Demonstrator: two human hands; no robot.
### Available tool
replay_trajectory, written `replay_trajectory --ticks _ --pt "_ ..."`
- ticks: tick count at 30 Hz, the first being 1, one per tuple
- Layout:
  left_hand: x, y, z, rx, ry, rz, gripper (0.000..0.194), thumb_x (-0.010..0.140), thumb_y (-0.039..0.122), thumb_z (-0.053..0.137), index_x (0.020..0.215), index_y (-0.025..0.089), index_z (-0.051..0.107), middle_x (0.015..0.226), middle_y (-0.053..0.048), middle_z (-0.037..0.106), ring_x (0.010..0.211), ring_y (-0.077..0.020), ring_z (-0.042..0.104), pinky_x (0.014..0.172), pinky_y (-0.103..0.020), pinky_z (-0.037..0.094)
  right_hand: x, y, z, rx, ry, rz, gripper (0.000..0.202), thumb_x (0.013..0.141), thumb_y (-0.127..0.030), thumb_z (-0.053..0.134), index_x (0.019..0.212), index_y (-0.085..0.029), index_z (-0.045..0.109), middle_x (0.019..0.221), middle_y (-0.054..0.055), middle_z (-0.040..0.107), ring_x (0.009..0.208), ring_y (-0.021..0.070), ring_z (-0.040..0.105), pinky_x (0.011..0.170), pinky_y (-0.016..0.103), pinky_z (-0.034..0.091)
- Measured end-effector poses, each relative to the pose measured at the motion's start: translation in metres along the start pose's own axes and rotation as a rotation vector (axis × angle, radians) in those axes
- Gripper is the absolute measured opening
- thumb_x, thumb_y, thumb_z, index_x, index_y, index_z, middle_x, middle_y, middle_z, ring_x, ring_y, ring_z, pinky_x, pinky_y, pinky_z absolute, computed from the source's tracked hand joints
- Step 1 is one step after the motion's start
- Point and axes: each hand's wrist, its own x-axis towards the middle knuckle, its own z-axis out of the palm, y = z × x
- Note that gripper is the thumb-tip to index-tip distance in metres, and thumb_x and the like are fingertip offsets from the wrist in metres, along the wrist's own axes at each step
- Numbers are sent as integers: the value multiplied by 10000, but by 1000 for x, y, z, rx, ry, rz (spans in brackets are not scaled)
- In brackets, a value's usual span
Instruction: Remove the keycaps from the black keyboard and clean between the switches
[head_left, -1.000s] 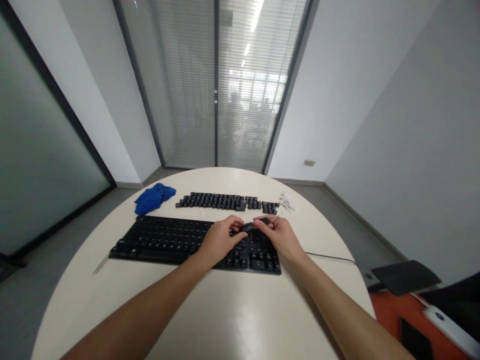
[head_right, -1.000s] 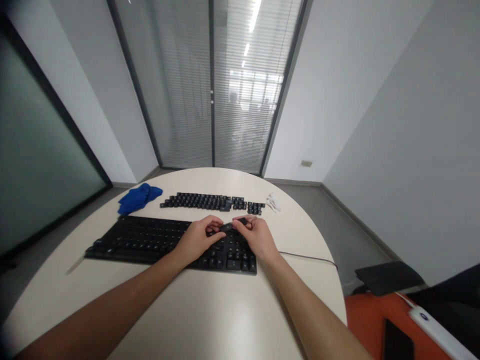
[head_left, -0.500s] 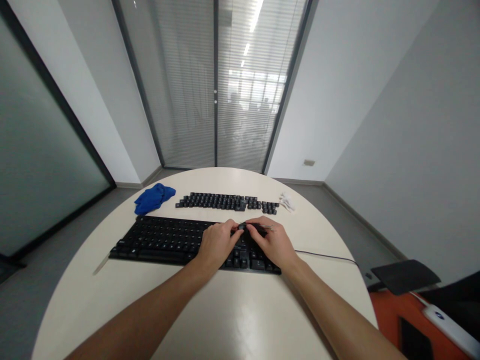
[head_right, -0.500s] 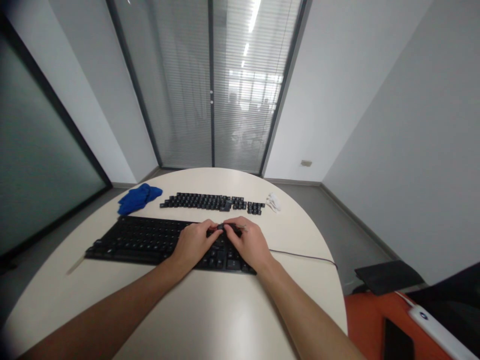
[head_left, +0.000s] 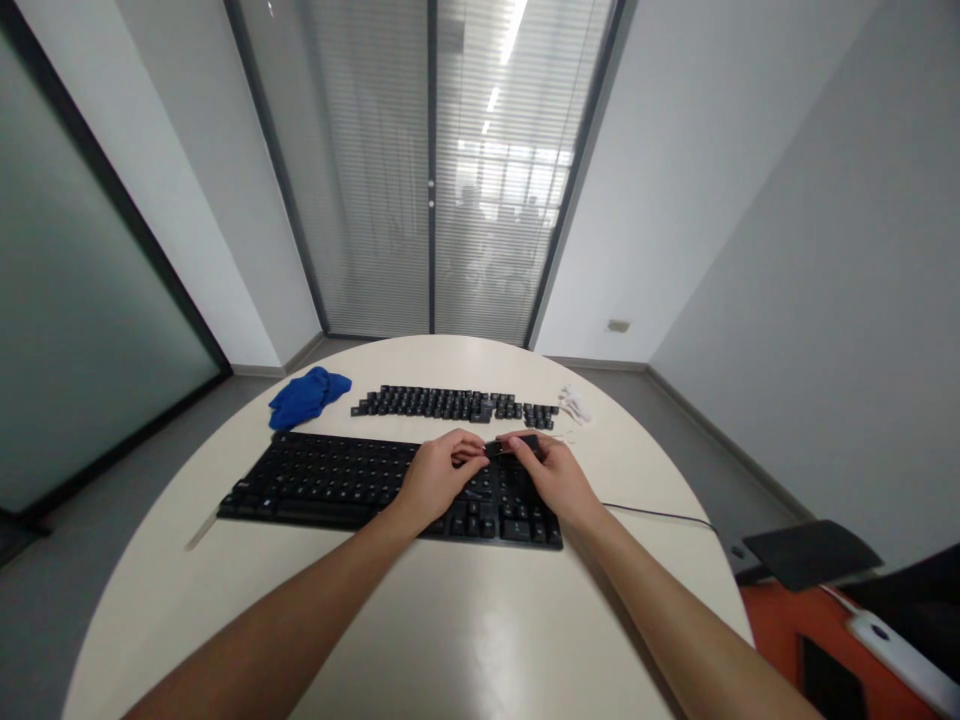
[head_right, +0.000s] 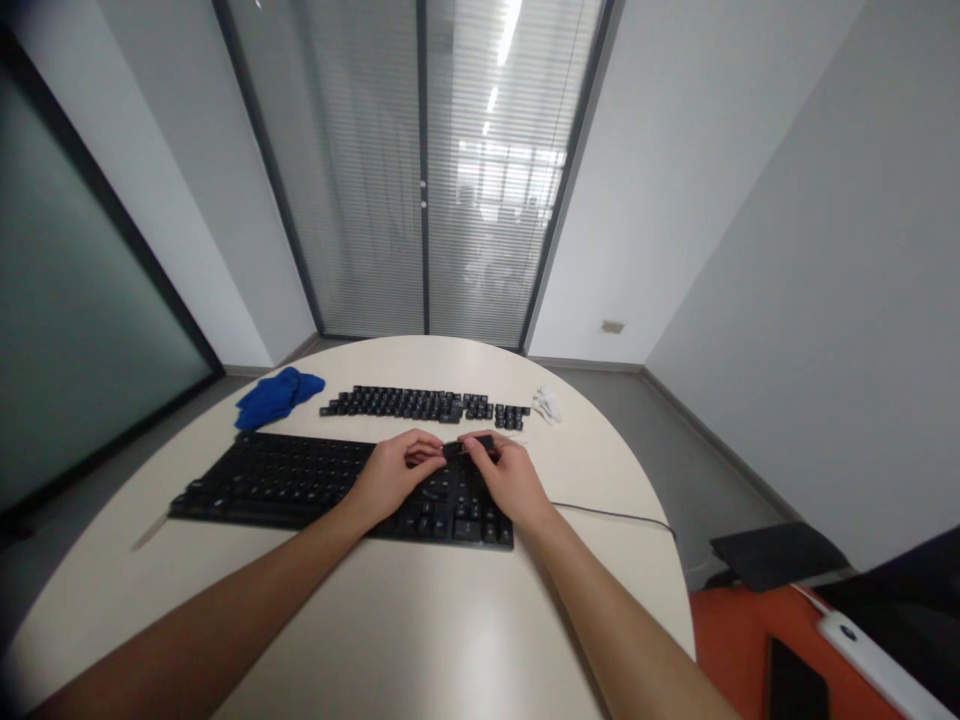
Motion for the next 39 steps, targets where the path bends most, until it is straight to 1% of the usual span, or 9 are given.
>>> replay_trajectory --ticks 4,10,16,21,26,30,33,36,39 --pt "-4 0 -1 78 0 40 93 848 206 676 940 210 684 899 -21 762 851 -181 728 813 -287 558 -1 0 3 59 -37 27 397 951 -503 526 1041 -173 729 1028 85 762 952 226 705 903 348 519" --pt "-11 5 -2 420 29 71 139 891 312 662 1022 285 702 916 10 768 863 -204 724 804 -299 534 -3 -3 7 -20 -42 12 368 960 -469 522 1127 -212 725 1059 63 760 910 223 712 858 346 530" --pt "-13 13 -2 572 22 200 183 890 243 655 1070 264 676 1117 -13 694 1000 -202 660 875 -299 506 -3 -6 7 -19 -55 -68 270 936 -386 570 1081 -231 737 1062 46 755 992 219 692 923 348 511" --pt "-12 15 -2 630 -32 243 139 905 236 634 1041 241 664 1101 -33 653 1045 -214 619 887 -311 502 -2 -6 7 -20 -47 -41 245 919 -389 596 996 -212 747 996 50 761 928 218 696 869 338 513" --pt "-12 10 -1 577 -26 244 126 912 211 620 1037 221 632 1053 -28 678 1009 -213 626 885 -329 498 1 -3 2 -47 62 -28 360 966 -468 507 906 -186 722 928 68 745 879 219 686 851 344 501" --pt "-9 5 1 427 -28 181 158 887 199 646 1043 219 645 993 -19 697 901 -191 646 821 -317 514 1 -3 -8 -126 132 -169 318 1000 -427 463 992 -204 690 1091 84 686 1056 228 623 949 364 456" --pt "-5 4 0 247 -32 145 163 869 162 640 1025 206 662 993 -27 706 884 -178 658 810 -300 525 0 -3 -14 -159 25 -264 277 1022 -370 430 1023 -220 663 1155 81 647 1117 217 587 997 365 426" --pt "-2 3 0 129 -29 100 156 847 136 644 990 190 672 961 -29 716 841 -167 671 807 -294 533 -1 0 -14 -190 -96 -227 253 1029 -316 411 1060 -219 643 1055 66 675 1018 206 614 929 351 457" --pt "-1 2 -1 145 -39 98 151 823 104 649 946 186 679 929 -25 716 833 -169 667 816 -298 527 0 4 -11 -234 -162 -208 223 1006 -239 443 1073 -209 654 1051 65 689 1007 207 614 924 352 455"
